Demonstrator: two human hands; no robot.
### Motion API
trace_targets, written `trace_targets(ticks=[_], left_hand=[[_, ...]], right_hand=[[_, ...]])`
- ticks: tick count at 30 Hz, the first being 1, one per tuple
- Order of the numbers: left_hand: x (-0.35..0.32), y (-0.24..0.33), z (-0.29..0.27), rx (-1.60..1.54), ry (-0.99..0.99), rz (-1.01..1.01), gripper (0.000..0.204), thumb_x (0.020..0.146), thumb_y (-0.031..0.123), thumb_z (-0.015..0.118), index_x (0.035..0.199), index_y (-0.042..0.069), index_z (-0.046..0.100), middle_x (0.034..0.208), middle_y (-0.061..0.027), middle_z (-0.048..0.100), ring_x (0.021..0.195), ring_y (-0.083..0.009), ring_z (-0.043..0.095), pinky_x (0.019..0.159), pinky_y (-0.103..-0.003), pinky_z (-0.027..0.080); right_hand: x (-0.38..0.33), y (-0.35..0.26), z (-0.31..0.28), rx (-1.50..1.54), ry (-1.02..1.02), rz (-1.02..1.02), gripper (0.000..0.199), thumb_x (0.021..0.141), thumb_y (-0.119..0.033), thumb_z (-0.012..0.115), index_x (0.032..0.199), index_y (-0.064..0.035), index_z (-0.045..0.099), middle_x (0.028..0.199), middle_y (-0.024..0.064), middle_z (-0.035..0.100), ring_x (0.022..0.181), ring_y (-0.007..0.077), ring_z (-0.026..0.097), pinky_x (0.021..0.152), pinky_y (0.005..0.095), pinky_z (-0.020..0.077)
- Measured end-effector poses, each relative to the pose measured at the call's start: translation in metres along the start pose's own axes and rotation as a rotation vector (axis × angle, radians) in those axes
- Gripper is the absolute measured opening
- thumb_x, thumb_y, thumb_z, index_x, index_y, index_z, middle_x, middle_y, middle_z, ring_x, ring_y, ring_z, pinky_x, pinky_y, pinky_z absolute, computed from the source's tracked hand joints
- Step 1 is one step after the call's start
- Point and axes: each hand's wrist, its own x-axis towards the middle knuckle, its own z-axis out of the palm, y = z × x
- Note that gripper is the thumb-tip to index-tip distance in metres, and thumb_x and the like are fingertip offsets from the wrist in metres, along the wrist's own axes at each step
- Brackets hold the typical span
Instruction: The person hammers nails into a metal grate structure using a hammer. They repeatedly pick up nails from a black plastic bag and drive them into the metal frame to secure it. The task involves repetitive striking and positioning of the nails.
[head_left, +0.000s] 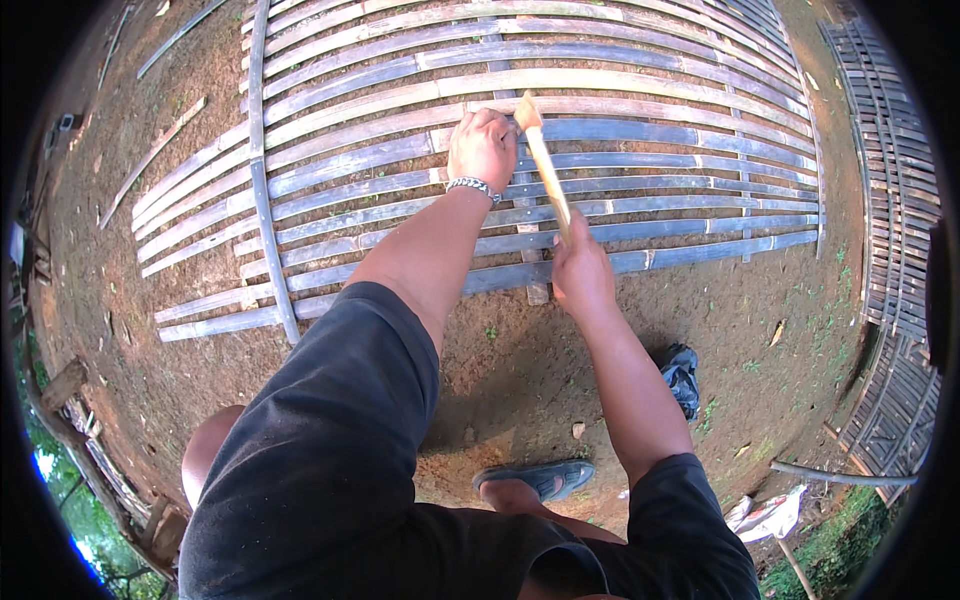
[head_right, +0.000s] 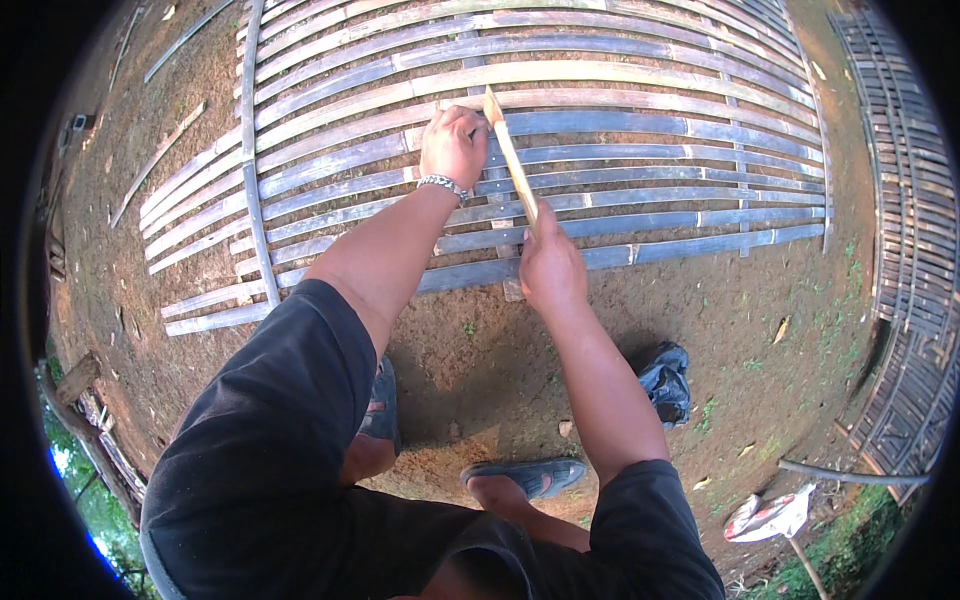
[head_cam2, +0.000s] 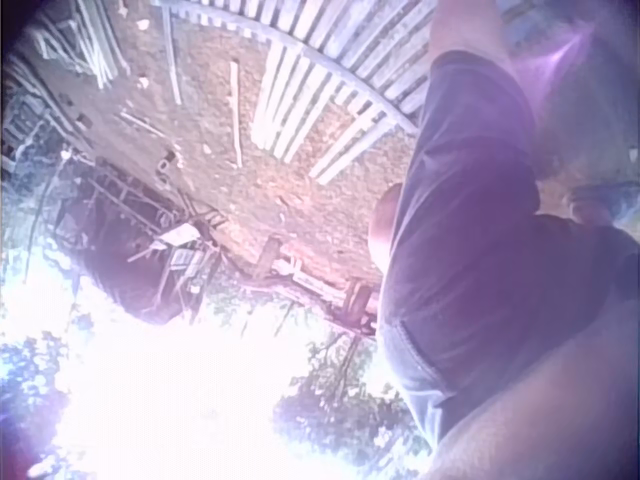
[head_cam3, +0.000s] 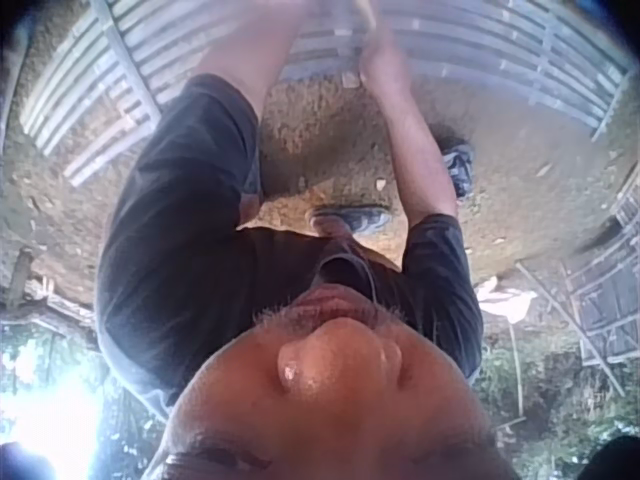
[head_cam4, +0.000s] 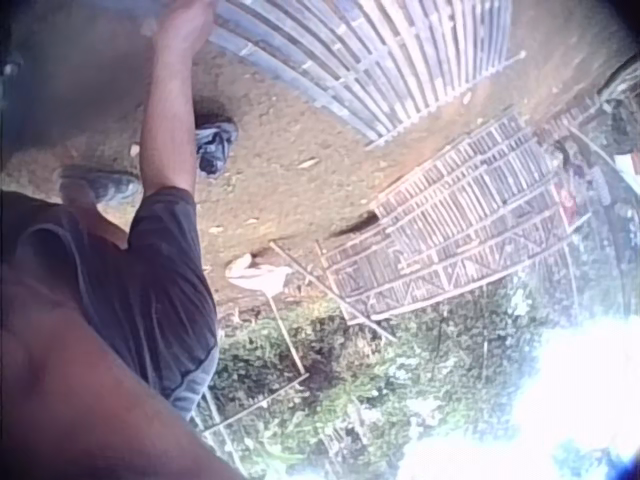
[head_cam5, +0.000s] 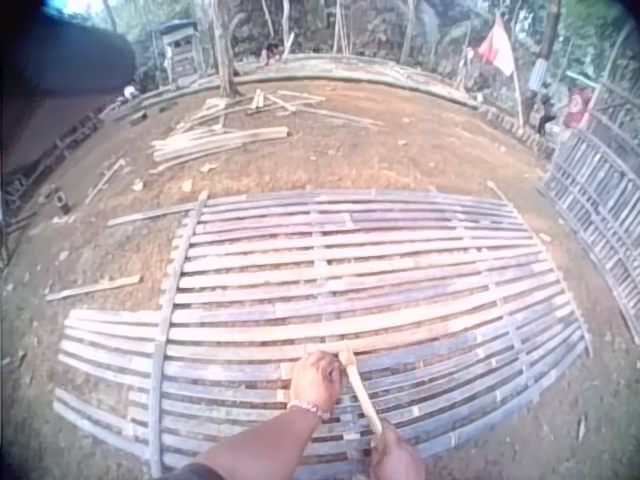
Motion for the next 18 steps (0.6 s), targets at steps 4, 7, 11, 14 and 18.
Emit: trace_targets(ticks=[4,7,11,14,18], left_hand=[[0.001,-0.002,0.0,0.014,-0.003,0.01,0.008,0.087,0.016,0.073,0.084,0.009,0.073,0.098,-0.0074,0.071,0.093,-0.0308,0.065,0.09,-0.042,0.051],[0.0,-0.001,0.001,0.036,0.006,0.021,0.007,0.087,0.016,0.072,0.085,0.009,0.073,0.098,-0.0073,0.071,0.094,-0.0308,0.065,0.09,-0.043,0.051],[-0.002,-0.002,0.0,0.015,-0.038,-0.028,0.006,0.087,0.015,0.072,0.085,0.01,0.072,0.098,-0.0071,0.071,0.095,-0.0309,0.065,0.091,-0.043,0.051],[-0.001,-0.002,0.0,0.014,-0.007,0.011,0.006,0.087,0.016,0.071,0.085,0.01,0.073,0.099,-0.0066,0.071,0.096,-0.0306,0.065,0.092,-0.043,0.051],[0.003,-0.005,0.001,0.043,-0.046,-0.004,0.007,0.088,0.017,0.07,0.086,0.011,0.074,0.1,-0.0057,0.071,0.098,-0.0296,0.065,0.094,-0.042,0.05]], right_hand=[[-0.007,0.0,0.0,0.098,0.093,-0.043,0.053,0.1,-0.012,0.057,0.15,-0.0106,0.037,0.124,0.029,0.065,0.104,0.0502,0.066,0.085,0.0574,0.0533],[-0.008,-0.002,0.001,0.107,0.129,-0.083,0.052,0.1,-0.012,0.057,0.149,-0.0102,0.038,0.124,0.0295,0.065,0.104,0.0502,0.065,0.085,0.0574,0.0532],[0.0,0.003,0.004,0.015,0.009,-0.022,0.052,0.1,-0.014,0.058,0.149,-0.0098,0.039,0.114,0.0309,0.067,0.101,0.0514,0.065,0.083,0.0579,0.0527],[-0.007,0.004,0.007,0.075,0.109,-0.076,0.053,0.101,-0.017,0.058,0.149,-0.0088,0.038,0.103,0.0331,0.068,0.097,0.0535,0.065,0.081,0.0594,0.0515],[-0.006,0.001,0.0,0.05,0.016,-0.007,0.054,0.101,-0.018,0.058,0.149,-0.0064,0.038,0.105,0.0334,0.068,0.098,0.0539,0.064,0.082,0.0594,0.0516]])
